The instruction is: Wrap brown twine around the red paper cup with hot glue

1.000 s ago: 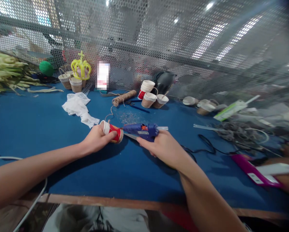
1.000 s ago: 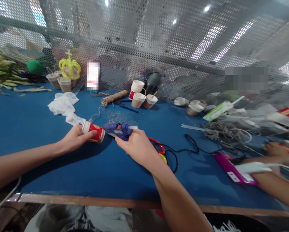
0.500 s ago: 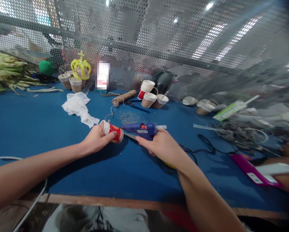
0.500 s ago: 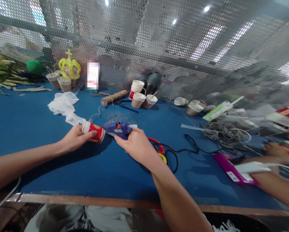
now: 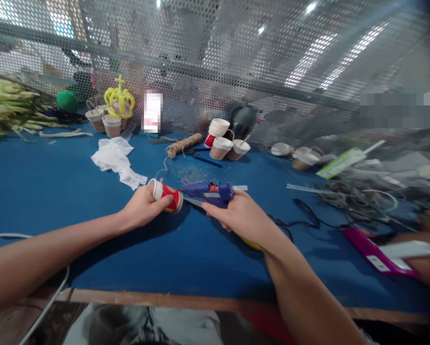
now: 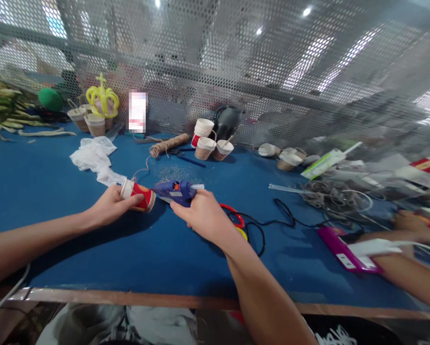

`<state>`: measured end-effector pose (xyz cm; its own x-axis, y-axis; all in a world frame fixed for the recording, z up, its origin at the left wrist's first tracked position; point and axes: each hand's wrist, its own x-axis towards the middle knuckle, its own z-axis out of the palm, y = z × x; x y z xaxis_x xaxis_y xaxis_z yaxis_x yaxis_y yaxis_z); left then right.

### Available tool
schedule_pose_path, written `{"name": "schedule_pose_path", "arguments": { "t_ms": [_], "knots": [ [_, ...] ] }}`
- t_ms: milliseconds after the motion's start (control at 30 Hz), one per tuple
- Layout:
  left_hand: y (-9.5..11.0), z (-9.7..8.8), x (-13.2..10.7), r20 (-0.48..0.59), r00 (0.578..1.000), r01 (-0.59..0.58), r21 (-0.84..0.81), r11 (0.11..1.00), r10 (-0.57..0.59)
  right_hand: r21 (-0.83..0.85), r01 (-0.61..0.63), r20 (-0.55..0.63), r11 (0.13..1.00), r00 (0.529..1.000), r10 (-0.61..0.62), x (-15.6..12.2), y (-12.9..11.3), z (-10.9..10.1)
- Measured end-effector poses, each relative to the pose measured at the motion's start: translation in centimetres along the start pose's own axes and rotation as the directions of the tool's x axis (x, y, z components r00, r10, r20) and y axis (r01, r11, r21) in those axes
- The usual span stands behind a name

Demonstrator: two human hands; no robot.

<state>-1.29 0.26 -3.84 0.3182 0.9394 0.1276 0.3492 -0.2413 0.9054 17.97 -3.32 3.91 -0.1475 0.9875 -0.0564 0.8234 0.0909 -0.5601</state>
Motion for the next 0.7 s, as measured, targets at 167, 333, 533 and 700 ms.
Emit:
{"name": "schedule_pose_path", "arguments": {
  "t_ms": [167, 333, 533, 700],
  "knots": [
    [-0.10, -0.04, 0.05, -0.003, 1.000, 0.011, 0.015, 1.000, -0.011, -0.003, 0.004, 0.008, 1.000, 1.000, -0.004, 0.00, 0.04, -0.06],
    [-0.44, 0.00, 0.06, -0.017, 1.000, 0.015, 0.028, 0.999, -0.015, -0.003, -0.014, 0.017, 1.000, 1.000, 0.014, -0.06, -0.05, -0.21],
    [-0.32, -0.07, 0.14, -0.006, 1.000, 0.026, 0.024, 0.999, -0.026, -0.015, 0.008, 0.008, 1.000, 1.000, -0.008, -0.21, -0.23, -0.36],
    [-0.24, -0.08, 0.13, -0.004, 1.000, 0.018, 0.017, 1.000, -0.018, -0.019, 0.018, -0.005, 1.000, 1.000, -0.018, -0.40, -0.26, -0.47]
  ]
}}
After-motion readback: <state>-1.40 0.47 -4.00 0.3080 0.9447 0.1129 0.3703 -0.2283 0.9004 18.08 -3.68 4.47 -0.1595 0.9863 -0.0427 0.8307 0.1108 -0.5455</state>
